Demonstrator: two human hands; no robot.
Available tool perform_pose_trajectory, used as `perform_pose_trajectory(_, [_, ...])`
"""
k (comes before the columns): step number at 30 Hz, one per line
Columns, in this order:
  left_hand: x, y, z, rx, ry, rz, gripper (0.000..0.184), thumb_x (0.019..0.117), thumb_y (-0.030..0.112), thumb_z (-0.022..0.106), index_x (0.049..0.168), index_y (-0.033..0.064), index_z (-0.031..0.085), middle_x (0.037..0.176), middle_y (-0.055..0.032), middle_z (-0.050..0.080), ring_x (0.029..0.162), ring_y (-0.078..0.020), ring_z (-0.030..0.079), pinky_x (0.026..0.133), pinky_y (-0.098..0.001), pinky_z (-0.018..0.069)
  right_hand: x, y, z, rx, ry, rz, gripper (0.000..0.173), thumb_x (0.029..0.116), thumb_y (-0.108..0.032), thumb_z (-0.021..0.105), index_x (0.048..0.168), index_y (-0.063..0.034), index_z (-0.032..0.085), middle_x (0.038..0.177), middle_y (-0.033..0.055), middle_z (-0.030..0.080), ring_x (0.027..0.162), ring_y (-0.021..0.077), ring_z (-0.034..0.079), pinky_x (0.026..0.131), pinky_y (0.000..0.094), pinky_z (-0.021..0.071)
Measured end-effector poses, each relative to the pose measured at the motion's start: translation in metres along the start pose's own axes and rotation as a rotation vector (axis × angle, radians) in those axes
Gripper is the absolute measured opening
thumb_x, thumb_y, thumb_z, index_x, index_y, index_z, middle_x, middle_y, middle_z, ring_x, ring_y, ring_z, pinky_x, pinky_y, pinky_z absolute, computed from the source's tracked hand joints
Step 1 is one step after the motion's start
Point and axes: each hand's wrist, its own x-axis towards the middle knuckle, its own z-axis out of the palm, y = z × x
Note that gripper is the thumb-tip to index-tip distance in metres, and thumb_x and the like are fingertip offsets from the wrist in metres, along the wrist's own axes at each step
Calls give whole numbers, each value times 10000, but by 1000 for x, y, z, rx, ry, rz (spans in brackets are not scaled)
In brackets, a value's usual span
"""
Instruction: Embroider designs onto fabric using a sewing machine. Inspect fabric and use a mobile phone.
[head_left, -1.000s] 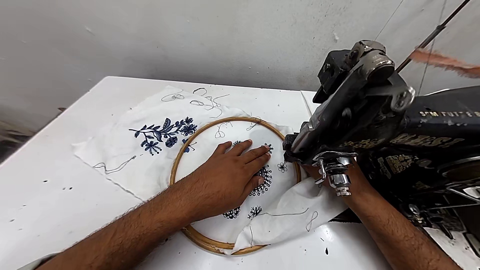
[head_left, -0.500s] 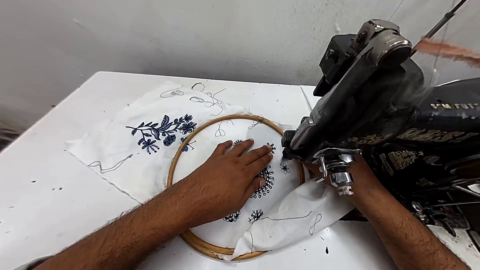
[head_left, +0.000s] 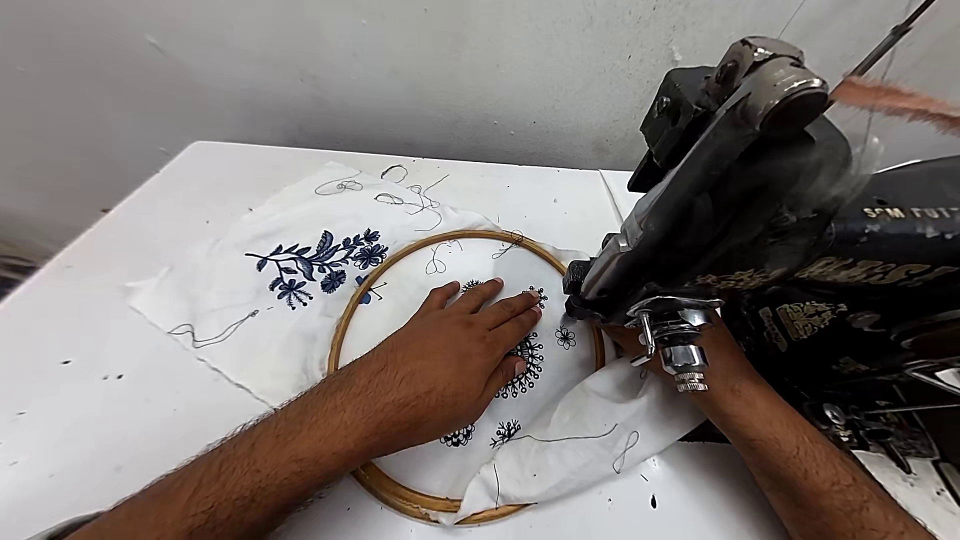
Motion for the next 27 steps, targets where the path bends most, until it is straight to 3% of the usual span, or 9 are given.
perform_pose_trajectory(2, [1, -2, 1, 2, 11, -3, 540, 1076, 431, 323, 1517, 188, 518, 1617, 28, 429, 1502, -275, 378, 1140, -612, 353, 1, 5, 4, 13, 21, -21, 240, 831, -131, 747, 1033, -12, 694, 941, 63, 695, 912, 62, 646, 847, 243, 512])
perform_pose_trajectory(5, [2, -2, 1, -4, 17, -5, 538, 1075, 429, 330, 1513, 183, 523, 1616, 25, 432, 1502, -276, 378, 1142, -615, 348, -1, -2, 0, 19, -13, 52, 225, 854, -103, 722, 1057, -24, 666, 932, 38, 672, 889, 21, 626, 824, 198, 501])
perform_pose_trajectory(8, [2, 0, 1, -5, 21, 2, 534, 1074, 418, 334, 1513, 180, 524, 1613, 23, 436, 1504, -281, 376, 1145, -619, 348, 1, -9, -6, -14, -47, 82, 177, 856, -88, 735, 1011, -24, 678, 883, 41, 667, 834, 34, 624, 780, 218, 506])
perform_pose_trajectory(10, [2, 2, 1, -8, 16, 7, 533, 1076, 419, 337, 1520, 183, 515, 1615, 24, 433, 1509, -280, 367, 1148, -622, 343, 2, -7, -6, -29, -39, 36, 186, 850, -111, 744, 1007, -26, 693, 899, 56, 678, 858, 60, 633, 799, 248, 511])
perform_pose_trajectory(14, [2, -2, 1, -13, 14, 5, 539, 1076, 431, 327, 1518, 188, 516, 1616, 31, 430, 1509, -270, 367, 1143, -620, 347, 2, -4, -1, 23, 2, 21, 215, 846, -137, 736, 1025, -31, 680, 912, 26, 675, 876, 6, 626, 820, 178, 497])
perform_pose_trajectory(17, [2, -4, 1, -4, 19, -3, 547, 1079, 443, 309, 1520, 190, 514, 1620, 27, 424, 1505, -276, 374, 1141, -621, 349, 1, 5, 6, 56, 30, -14, 236, 833, -132, 750, 1034, -22, 692, 943, 40, 691, 918, 28, 635, 864, 207, 500])
perform_pose_trajectory(20, [1, -5, 0, -3, 18, -20, 548, 1080, 446, 317, 1528, 190, 505, 1622, 30, 422, 1503, -277, 377, 1144, -617, 348, -1, 6, 8, 91, 21, -11, 259, 851, -138, 734, 1082, -39, 672, 971, 14, 680, 947, -7, 622, 878, 173, 492])
perform_pose_trajectory(24, [-1, -4, -3, 0, 2, -31, 551, 1078, 449, 321, 1529, 191, 505, 1621, 26, 424, 1499, -282, 384, 1140, -621, 357, -1, 11, 11, 46, 21, -68, 258, 841, -162, 742, 1064, -46, 681, 964, 23, 690, 938, 13, 632, 864, 183, 496])
perform_pose_trajectory(27, [-3, -3, -3, 9, -6, -30, 551, 1073, 445, 322, 1531, 197, 501, 1621, 29, 422, 1499, -283, 383, 1131, -623, 368, 2, 15, 14, -12, 5, -89, 267, 847, -199, 763, 1061, -46, 715, 992, 49, 719, 979, 73, 662, 905, 253, 520])
